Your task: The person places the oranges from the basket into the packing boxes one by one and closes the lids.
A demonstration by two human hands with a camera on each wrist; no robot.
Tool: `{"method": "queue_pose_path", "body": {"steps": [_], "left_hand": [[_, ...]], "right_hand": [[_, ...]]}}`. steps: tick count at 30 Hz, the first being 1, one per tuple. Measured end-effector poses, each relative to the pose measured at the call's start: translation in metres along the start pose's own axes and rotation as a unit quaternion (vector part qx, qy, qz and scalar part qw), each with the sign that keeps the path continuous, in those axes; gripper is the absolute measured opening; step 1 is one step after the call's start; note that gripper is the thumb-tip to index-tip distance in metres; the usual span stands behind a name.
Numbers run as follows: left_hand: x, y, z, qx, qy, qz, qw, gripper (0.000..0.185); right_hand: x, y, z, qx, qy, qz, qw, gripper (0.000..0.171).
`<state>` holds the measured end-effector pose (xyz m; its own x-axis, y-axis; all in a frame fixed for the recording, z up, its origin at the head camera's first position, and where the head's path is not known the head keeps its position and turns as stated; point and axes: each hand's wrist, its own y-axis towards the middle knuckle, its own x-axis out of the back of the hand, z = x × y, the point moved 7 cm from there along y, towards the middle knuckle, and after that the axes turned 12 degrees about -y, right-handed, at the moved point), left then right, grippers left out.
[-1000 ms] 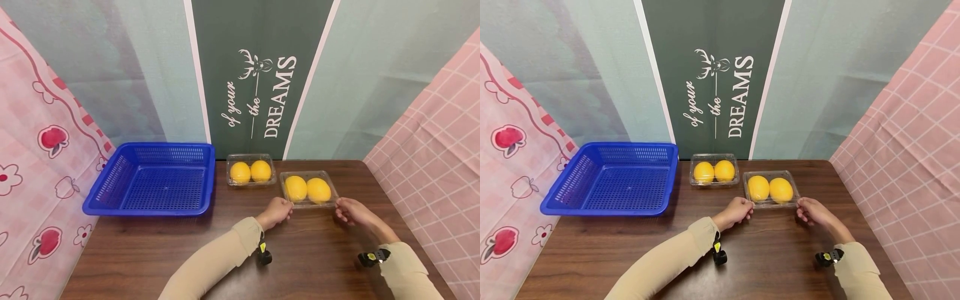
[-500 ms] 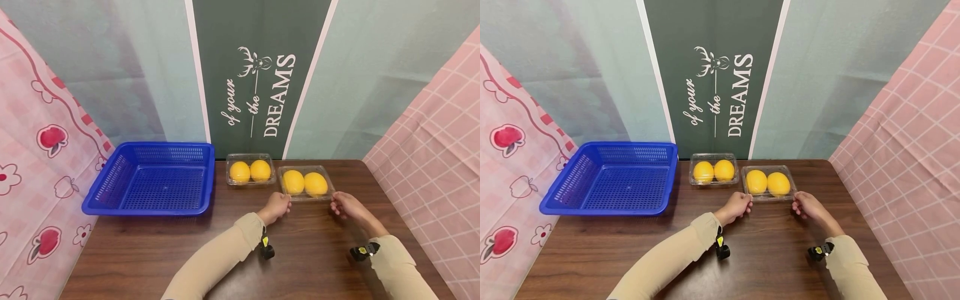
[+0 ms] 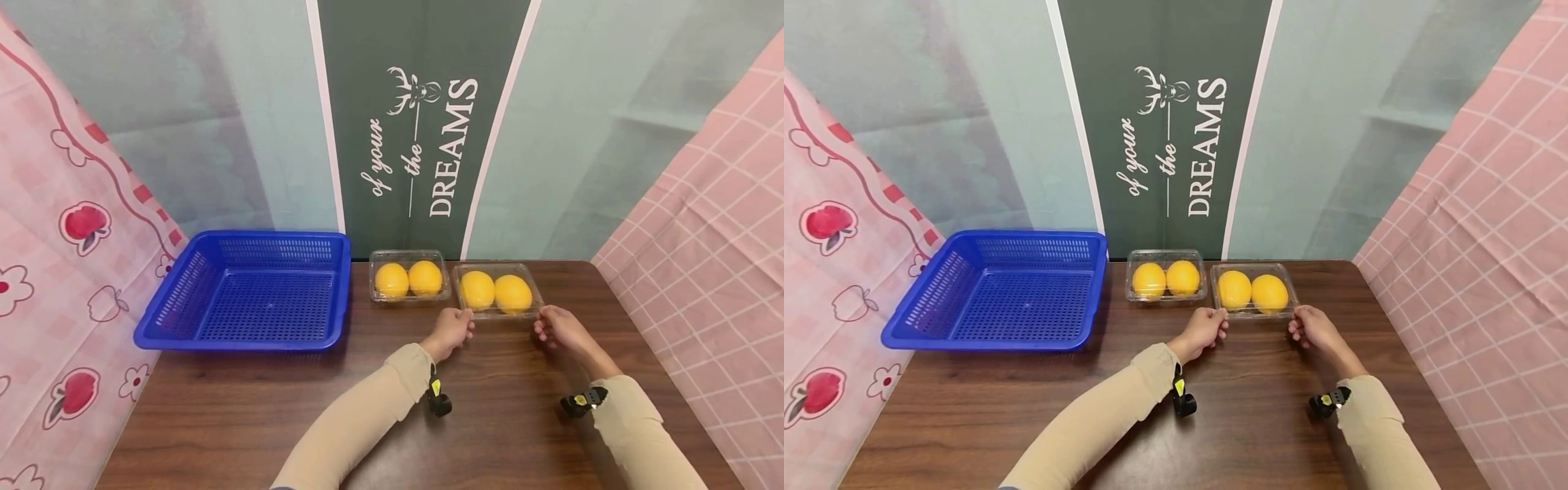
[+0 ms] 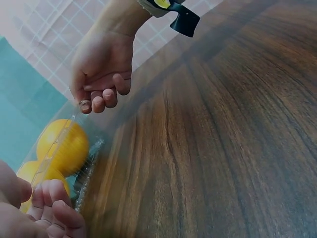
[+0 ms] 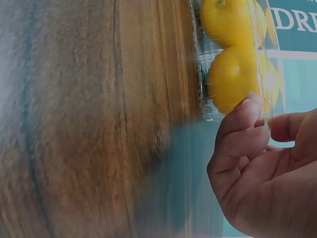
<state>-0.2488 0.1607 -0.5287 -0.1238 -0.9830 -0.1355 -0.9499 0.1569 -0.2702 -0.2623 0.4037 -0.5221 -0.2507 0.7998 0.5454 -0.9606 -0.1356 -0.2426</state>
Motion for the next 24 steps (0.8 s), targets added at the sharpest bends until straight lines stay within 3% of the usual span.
{"method": "queue_pose_path", "body": {"steps": [24], "left_hand": [[0.002, 0.016, -0.002, -0.008, -0.110, -0.102, 0.9887, 0.037]], "right_hand": [[-0.008, 0.027, 0.004, -0.020, 0.124, -0.043, 0.991, 0.027]]}}
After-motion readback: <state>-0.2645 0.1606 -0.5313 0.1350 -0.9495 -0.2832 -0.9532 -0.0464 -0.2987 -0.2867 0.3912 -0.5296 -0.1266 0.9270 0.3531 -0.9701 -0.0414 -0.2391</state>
